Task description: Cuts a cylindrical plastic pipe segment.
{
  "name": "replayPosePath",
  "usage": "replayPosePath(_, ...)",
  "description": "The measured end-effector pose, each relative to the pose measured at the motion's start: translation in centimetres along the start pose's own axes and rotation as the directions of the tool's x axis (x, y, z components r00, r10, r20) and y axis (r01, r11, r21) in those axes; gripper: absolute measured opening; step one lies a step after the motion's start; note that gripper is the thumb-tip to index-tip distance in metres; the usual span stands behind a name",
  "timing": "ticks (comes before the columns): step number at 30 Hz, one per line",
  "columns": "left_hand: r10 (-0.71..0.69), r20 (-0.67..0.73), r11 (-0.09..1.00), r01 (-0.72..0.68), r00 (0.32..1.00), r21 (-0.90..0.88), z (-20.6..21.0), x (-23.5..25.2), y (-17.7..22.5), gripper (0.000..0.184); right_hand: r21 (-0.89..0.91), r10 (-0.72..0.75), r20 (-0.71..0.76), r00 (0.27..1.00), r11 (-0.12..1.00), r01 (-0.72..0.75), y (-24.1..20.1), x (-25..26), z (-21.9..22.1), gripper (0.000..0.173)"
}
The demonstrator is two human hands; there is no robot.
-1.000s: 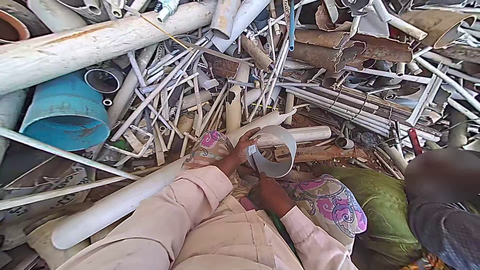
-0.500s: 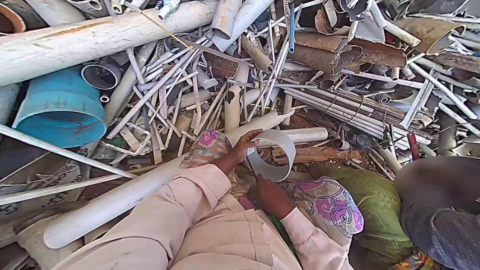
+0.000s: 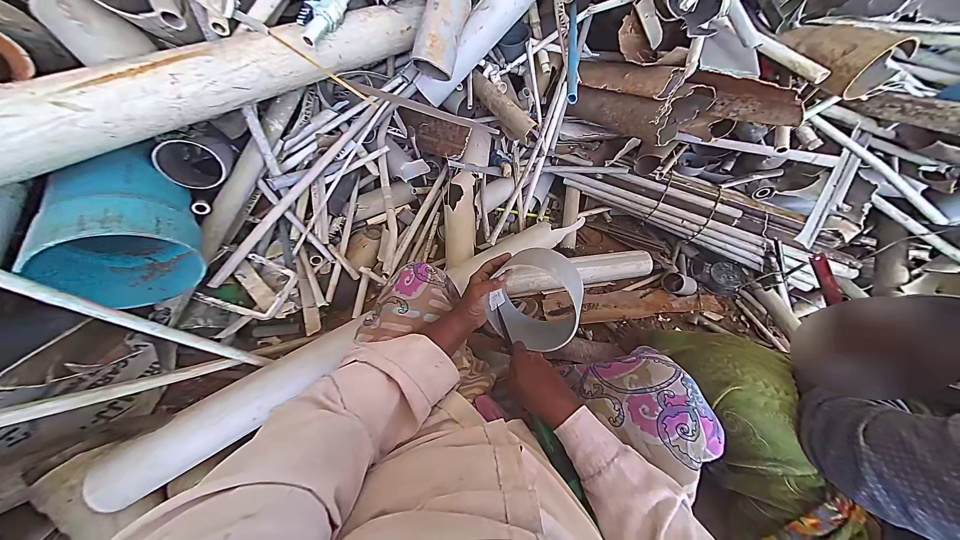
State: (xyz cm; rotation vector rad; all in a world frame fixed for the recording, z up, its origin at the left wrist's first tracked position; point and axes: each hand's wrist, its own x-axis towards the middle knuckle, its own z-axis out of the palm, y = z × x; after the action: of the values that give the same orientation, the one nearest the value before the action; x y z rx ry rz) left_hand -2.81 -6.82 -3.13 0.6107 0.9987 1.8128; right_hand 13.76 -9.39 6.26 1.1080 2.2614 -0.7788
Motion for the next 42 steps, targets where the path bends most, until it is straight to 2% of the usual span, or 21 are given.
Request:
replayPosePath(7, 0.002, -0.006, 1.0, -0.002, 1.0, 0.005, -0.5, 0.7, 0.6, 0.053, -0.021, -0.037, 0.022, 0.999, 0.999, 0.037, 0.1, -0.1, -0.2, 0.042)
replayPosePath(17, -0.012, 0.148, 0.992, -0.007, 0.989, 0.126, -0.4, 0.1, -0.1, 0.058, -0.044, -0.029, 0.043, 0.999, 0.999, 0.031, 0.2, 0.2, 0.2, 0.04)
replayPosePath(27, 0.022, -0.01, 1.0, -0.022, 1.0, 0.007, 0.1, 0.0, -0.2, 0.053, 0.025, -0.029, 0.007, 1.0, 0.999, 0.029, 0.0, 0.4, 0.3, 0.039)
replayPosePath(32, -0.015, -0.005, 1.0, 0.015, 1.0, -0.005, 0.1, 0.0, 0.1, 0.056, 0.03, -0.063, 0.01, 0.998, 0.998, 0.062, 0.3, 0.5, -0.1, 0.038)
replayPosePath(36, -0.03, -0.012, 0.999, 0.03, 0.999, 0.011, 0.1, 0.1, 0.1, 0.052, 0.006, -0.068, 0.009, 0.998, 0.998, 0.068, 0.5, 0.6, -0.1, 0.039)
replayPosePath(42, -0.029, 0.062, 0.998, 0.025, 0.998, 0.062, -0.2, 0.1, -0.2, 0.054, -0.02, -0.07, 0.016, 0.997, 0.997, 0.071, 0.7, 0.9, 0.1, 0.039)
